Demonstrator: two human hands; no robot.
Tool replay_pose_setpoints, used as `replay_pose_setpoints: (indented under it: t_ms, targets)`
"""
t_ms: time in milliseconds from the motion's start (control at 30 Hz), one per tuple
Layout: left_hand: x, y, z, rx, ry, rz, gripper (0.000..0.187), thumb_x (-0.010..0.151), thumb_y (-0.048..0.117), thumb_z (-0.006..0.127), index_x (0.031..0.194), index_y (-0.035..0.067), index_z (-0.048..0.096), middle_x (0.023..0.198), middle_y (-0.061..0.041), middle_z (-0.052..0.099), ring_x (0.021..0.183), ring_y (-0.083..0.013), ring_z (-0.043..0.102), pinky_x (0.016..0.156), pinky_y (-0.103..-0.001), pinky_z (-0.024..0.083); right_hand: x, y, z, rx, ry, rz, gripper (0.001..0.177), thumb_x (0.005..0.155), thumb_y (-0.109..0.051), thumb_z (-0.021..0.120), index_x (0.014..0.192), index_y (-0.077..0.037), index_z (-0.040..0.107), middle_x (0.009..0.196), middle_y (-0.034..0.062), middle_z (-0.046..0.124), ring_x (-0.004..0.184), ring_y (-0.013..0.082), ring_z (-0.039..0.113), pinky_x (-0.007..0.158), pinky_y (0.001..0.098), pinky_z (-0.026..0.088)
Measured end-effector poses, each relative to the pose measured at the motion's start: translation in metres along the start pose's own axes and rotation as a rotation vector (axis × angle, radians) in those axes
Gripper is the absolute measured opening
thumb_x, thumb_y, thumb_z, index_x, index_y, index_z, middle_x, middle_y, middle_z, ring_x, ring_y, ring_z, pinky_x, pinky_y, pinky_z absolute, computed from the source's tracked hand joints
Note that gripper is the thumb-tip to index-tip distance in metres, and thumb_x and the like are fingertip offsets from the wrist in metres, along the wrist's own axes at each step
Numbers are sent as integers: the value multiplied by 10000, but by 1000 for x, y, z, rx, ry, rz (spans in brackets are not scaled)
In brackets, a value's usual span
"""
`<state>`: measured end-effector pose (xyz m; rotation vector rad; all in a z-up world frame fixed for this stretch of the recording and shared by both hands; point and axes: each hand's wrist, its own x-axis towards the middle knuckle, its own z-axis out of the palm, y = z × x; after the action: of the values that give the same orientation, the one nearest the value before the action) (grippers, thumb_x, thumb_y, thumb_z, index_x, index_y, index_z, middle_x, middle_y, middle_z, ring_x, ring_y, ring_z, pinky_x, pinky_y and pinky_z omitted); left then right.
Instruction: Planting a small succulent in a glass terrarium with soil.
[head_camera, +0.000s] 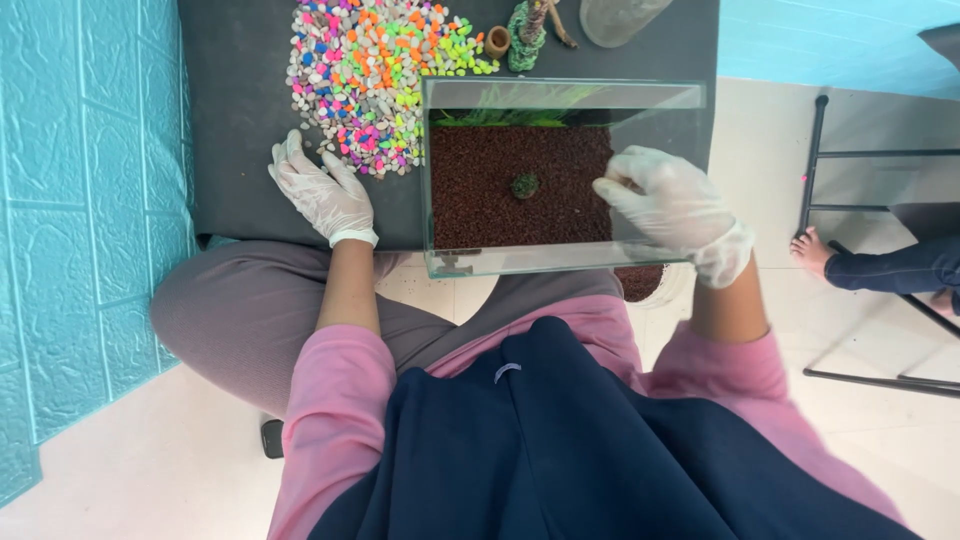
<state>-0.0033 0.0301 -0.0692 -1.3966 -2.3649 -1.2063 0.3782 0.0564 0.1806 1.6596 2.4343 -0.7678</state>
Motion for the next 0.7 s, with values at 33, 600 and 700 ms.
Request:
replay_pose_setpoints:
  t_ms: [33, 600, 700]
  targets:
    - [-2, -2, 1, -3, 2, 6, 457, 1000, 230, 569, 1426, 86, 490, 1214, -162, 500, 1272, -407, 501, 1104, -543, 380, -11, 13, 13, 120, 175, -4, 213, 1030, -283, 658, 870, -147, 625, 884, 20, 593, 941, 226, 642, 822, 382, 524]
    - [-29, 19, -43, -122, -9, 234, 410, 956, 140, 612, 1356, 60, 564, 1289, -159, 495, 1264, -365, 518, 1085, -502, 421, -44, -10, 19, 239, 238, 42, 230, 1018, -276, 480, 1071, -182, 683, 1076, 58, 722, 1040, 323, 662, 899, 457, 498]
    - [-27, 27, -56, -158, 30, 245, 294, 927, 82, 608, 1218, 60, 646, 1204, -131, 549, 1144, -335, 587, 992, -482, 474, -43, -5, 22, 249, 257, 7, 302, 983, -224, 435, 1063, -158, 719, 1118, 37, 740, 1000, 285, 664, 859, 409, 469]
